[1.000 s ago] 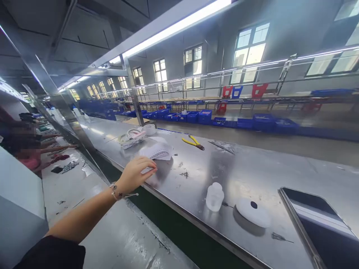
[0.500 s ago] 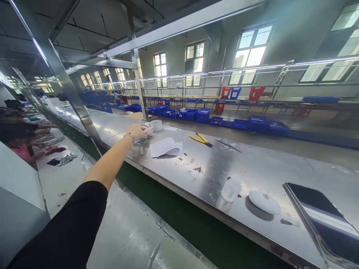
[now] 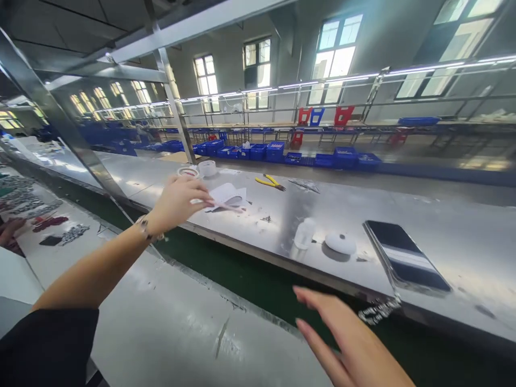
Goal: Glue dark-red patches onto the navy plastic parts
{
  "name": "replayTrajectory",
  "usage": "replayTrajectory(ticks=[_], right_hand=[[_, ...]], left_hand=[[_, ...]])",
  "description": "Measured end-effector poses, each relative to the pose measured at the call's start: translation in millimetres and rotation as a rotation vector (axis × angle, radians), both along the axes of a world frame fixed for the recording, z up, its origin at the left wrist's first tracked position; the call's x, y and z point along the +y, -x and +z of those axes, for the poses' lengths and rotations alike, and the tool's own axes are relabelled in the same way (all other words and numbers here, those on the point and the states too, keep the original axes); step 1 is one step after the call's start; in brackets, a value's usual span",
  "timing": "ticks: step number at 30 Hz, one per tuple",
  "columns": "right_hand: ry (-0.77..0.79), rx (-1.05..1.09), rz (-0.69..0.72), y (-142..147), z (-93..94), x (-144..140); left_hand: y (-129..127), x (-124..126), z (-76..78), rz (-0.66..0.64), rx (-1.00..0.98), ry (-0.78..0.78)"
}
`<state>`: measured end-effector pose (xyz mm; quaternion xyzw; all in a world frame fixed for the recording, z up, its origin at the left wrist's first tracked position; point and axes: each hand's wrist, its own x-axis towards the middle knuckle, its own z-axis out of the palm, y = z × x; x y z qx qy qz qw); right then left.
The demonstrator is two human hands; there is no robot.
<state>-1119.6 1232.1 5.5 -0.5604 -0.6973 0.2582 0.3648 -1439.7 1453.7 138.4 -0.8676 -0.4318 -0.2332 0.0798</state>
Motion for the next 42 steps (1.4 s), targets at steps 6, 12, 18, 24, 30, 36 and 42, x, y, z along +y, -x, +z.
replayTrajectory(ticks=[6,12,18,24,30,36,42], right_hand=[[0.186,0.094,0.387,12,44.1,10],[0.452,0.536,0.591,-4,4.5,-41],[0.408,0.413,0.420,-11,-16.1,-106],[0.401,0.397,0.430,-11,-29.6,-141],[0.331,0.161,0.317,-6,-35.9,-160],[0.384,0.162,0.280,-8,-40.6,-162],[0.519,0.510,0.411,-11,-43.0,-163]], left_hand=[[-50,-136,-66.8,-0.404,-0.421,0.133],[-81,-189,-136.4,-0.218,-0.601,-0.191],[-114,-267,-183.0,-0.294,-1.218,0.812],[-140,-298,-194.5,-0.503,-1.233,0.995],[-147,-313,-189.6,-0.361,-1.157,0.957],[-146,-314,-193.1,-0.277,-1.235,1.127],[-137,-305,-193.8,-0.666,-1.204,1.212]])
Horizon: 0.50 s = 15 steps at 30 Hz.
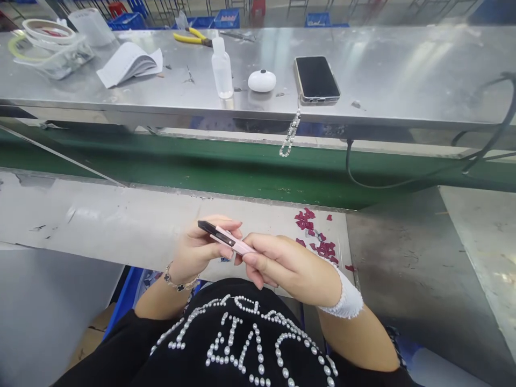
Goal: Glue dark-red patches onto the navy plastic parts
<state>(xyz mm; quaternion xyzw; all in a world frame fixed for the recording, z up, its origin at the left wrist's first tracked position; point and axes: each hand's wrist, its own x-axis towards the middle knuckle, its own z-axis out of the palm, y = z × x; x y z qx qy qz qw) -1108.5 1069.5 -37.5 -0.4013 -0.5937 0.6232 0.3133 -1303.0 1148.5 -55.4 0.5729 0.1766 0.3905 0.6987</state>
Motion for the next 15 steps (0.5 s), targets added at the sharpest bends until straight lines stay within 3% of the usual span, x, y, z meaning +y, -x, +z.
replayTrajectory(ticks=[7,11,15], right_hand=[[0.000,-0.014,-0.053,5,1.6,4],[0.115,0.001,-0.025,2,-3.1,9],[0.044,-0.084,0.014,-2,-2.4,14]], left_hand=[[0,3,-2.8,0.049,0.008,-0.221],[-2,5,-8.7,0.030,0.018,-0.365],[-4,9,-16.9,0.062,0.074,-0.459]])
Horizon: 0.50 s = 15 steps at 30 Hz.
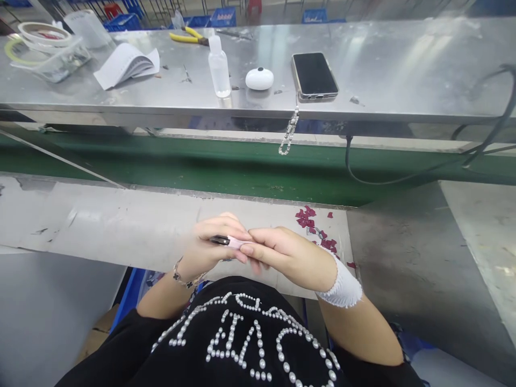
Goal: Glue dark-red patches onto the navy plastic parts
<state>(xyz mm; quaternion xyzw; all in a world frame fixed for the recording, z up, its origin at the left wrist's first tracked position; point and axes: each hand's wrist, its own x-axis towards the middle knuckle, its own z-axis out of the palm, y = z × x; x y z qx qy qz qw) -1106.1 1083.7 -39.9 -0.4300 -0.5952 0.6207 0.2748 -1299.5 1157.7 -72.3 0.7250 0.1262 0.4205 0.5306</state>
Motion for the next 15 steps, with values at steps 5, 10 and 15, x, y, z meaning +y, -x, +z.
replayTrajectory(ticks=[5,10,15], right_hand=[[-0.045,0.062,-0.023,2,0.5,9],[-0.059,0.049,-0.088,0,-3.8,14],[-0.074,-0.019,-0.208,-14,-2.0,15]], left_hand=[[-2,2,-9.2,0.052,0.016,0.021],[7,24,-12.5,-0.025,0.079,0.006],[-3,106,20.4,0.671,0.139,-0.264]])
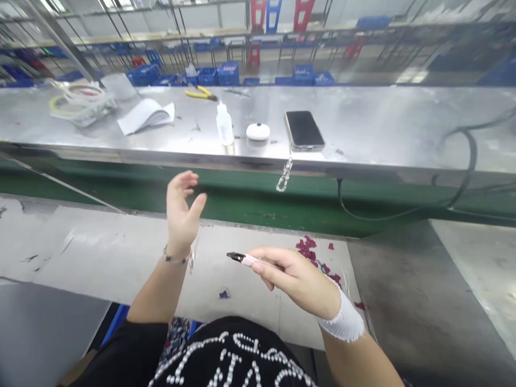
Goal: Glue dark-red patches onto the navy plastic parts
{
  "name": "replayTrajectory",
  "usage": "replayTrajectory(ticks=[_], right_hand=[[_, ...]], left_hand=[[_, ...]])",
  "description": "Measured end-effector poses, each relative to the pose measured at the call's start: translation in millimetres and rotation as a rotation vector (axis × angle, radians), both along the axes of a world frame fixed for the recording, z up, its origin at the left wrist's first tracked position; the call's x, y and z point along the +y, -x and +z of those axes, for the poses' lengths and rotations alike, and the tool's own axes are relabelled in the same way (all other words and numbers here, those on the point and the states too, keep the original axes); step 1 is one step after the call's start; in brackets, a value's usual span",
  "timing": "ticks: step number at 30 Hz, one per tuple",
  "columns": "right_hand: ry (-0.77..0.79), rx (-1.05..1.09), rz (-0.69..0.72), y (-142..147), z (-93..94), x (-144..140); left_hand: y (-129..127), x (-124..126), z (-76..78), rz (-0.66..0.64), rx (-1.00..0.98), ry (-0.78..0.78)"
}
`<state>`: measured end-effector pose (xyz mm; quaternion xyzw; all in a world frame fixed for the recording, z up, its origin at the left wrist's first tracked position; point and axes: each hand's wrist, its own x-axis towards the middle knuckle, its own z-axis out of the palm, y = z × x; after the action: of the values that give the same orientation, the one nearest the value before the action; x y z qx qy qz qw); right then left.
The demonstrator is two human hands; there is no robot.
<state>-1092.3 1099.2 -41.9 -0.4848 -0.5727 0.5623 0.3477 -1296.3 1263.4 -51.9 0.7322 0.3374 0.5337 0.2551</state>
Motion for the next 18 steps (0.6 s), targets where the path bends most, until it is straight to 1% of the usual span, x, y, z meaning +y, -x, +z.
replayTrajectory(ticks=[1,2,3,5,6,8,10,12,14,16,18], right_hand=[[0.015,-0.002,-0.012,-2,0.1,1],[0.036,-0.006,-0.029,-4,0.0,1],[0.059,-0.013,-0.049,-5,-0.2,2],[0.086,-0.034,-0.096,-7,-1.1,3],[0.088,-0.045,-0.117,-8,-1.7,3],[0.086,-0.061,-0.157,-10,-3.1,2],[0.079,-0.062,-0.191,-13,-4.4,0],[0.075,-0.060,-0.215,-16,-5.6,-2],[0.072,-0.071,-0.224,-17,-7.0,-6],[0.059,-0.102,-0.232,-18,-9.5,-11],[0.034,-0.155,-0.246,-18,-14.4,-19]], left_hand=[[-9,19,11.4,0.132,0.051,-0.038],[-20,37,23.0,0.217,0.117,-0.060],[-33,55,34.0,0.257,0.191,-0.066],[-57,84,51.4,0.299,0.330,-0.036],[-68,97,57.3,0.314,0.381,-0.013],[-84,116,64.4,0.328,0.442,0.024],[-94,129,67.8,0.316,0.477,0.043],[-97,134,70.1,0.300,0.509,0.048],[-94,130,72.2,0.285,0.497,0.008],[-86,115,72.5,0.262,0.427,-0.074],[-73,89,68.0,0.209,0.339,-0.133]])
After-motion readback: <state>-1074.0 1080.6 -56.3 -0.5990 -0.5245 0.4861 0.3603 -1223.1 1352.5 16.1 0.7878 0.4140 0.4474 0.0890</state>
